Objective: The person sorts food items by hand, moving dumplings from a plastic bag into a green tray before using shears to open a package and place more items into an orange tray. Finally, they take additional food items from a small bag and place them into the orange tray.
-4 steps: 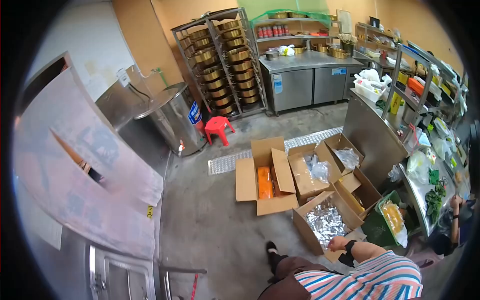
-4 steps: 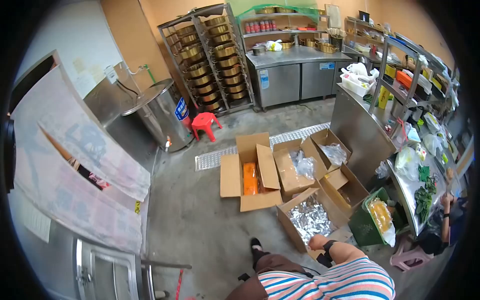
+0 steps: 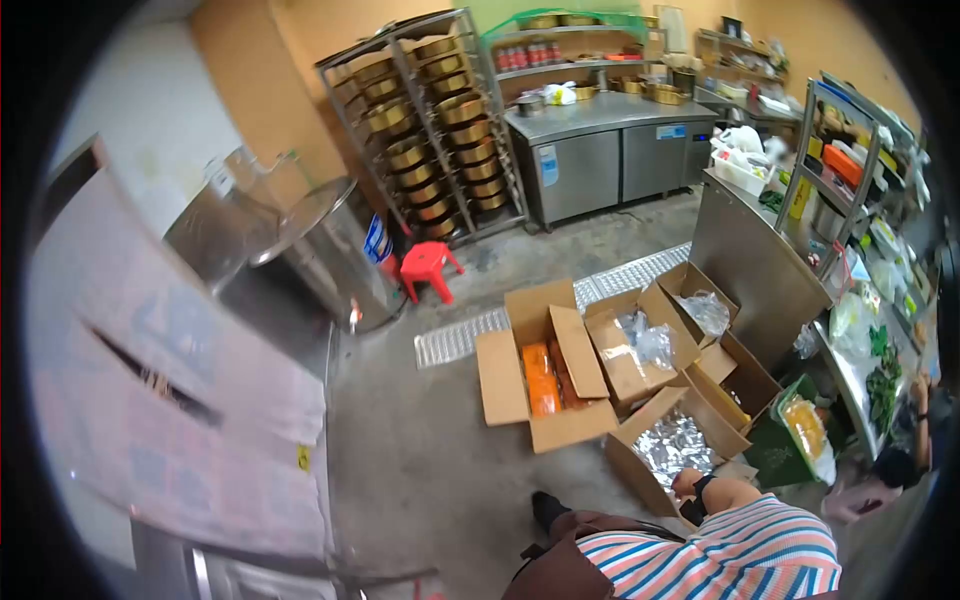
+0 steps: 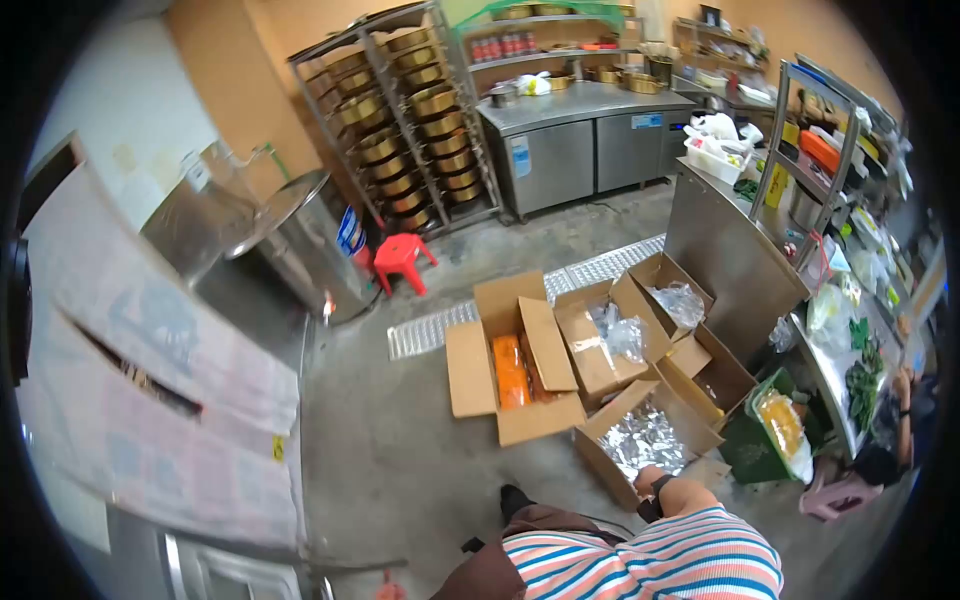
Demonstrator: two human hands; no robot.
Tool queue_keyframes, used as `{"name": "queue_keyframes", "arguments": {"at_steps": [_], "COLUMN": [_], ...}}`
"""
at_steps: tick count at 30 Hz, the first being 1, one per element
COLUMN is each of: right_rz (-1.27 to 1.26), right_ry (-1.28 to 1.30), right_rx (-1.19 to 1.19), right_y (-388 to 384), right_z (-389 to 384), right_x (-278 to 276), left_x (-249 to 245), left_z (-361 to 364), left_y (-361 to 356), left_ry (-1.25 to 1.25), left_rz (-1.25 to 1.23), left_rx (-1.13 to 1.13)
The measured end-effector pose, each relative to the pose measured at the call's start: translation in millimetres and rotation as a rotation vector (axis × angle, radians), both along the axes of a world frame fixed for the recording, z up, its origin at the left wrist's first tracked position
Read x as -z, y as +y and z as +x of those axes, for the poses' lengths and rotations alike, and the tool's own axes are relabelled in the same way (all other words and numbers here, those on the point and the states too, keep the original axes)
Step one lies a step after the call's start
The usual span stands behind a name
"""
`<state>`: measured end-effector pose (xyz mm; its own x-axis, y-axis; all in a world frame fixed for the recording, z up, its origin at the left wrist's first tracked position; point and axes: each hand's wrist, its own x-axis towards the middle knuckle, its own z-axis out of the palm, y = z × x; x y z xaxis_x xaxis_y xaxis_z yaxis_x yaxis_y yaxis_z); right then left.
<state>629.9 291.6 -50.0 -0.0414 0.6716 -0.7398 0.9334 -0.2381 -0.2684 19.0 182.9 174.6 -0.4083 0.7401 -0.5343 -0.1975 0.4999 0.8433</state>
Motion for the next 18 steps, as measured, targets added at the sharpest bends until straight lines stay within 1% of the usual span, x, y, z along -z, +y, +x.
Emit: {"name": "queue_keyframes", "arguments": {"at_steps": [1, 2, 3, 4, 5, 7, 9, 11, 13, 14, 15, 17, 18], "right_rz": [0.139, 0.136, 0.118, 0.105, 0.095, 0.147, 0.248, 0.22, 0.389, 0.486, 0.499, 0.457, 0.256], "right_ry": [-0.144, -0.086, -0.01, 0.04, 0.095, 0.226, 0.24, 0.247, 0.212, 0.24, 0.234, 0.129, 0.075], "right_rx": [-0.104, 0.104, 0.303, 0.399, 0.489, 0.311, 0.235, 0.196, 0.234, 0.236, 0.288, 0.398, 0.554], "right_y": [26, 67, 106, 145, 180, 254, 325, 397, 450, 468, 479, 503, 511], "right_z": [2, 1, -22, -53, -86, -126, -174, -211, -242, -252, -269, -289, -302], "right_x": [31, 4, -24, -71, -105, -97, -113, -118, -110, -94, -80, -67, -70], "left_x": [-15, -25, -34, -39, -45, -53, -56, -51, -42, -39, -39, -42, -44], "left_z": [-8, -19, -34, -46, -60, -90, -120, -149, -176, -190, -203, -221, -228], "left_y": [45, 86, 125, 159, 192, 254, 319, 387, 455, 495, 536, 617, 657], "left_ry": [-0.002, -0.001, 0.008, 0.011, 0.014, 0.01, 0.01, 0.001, -0.005, -0.001, 0.001, -0.01, -0.009], "left_rz": [-0.004, -0.009, -0.011, -0.01, -0.01, -0.004, -0.002, 0.0, -0.002, 0.004, 0.015, 0.033, 0.041], "left_rx": [0.003, 0.008, 0.017, 0.024, 0.028, 0.039, 0.065, 0.107, 0.169, 0.215, 0.257, 0.326, 0.371]}}
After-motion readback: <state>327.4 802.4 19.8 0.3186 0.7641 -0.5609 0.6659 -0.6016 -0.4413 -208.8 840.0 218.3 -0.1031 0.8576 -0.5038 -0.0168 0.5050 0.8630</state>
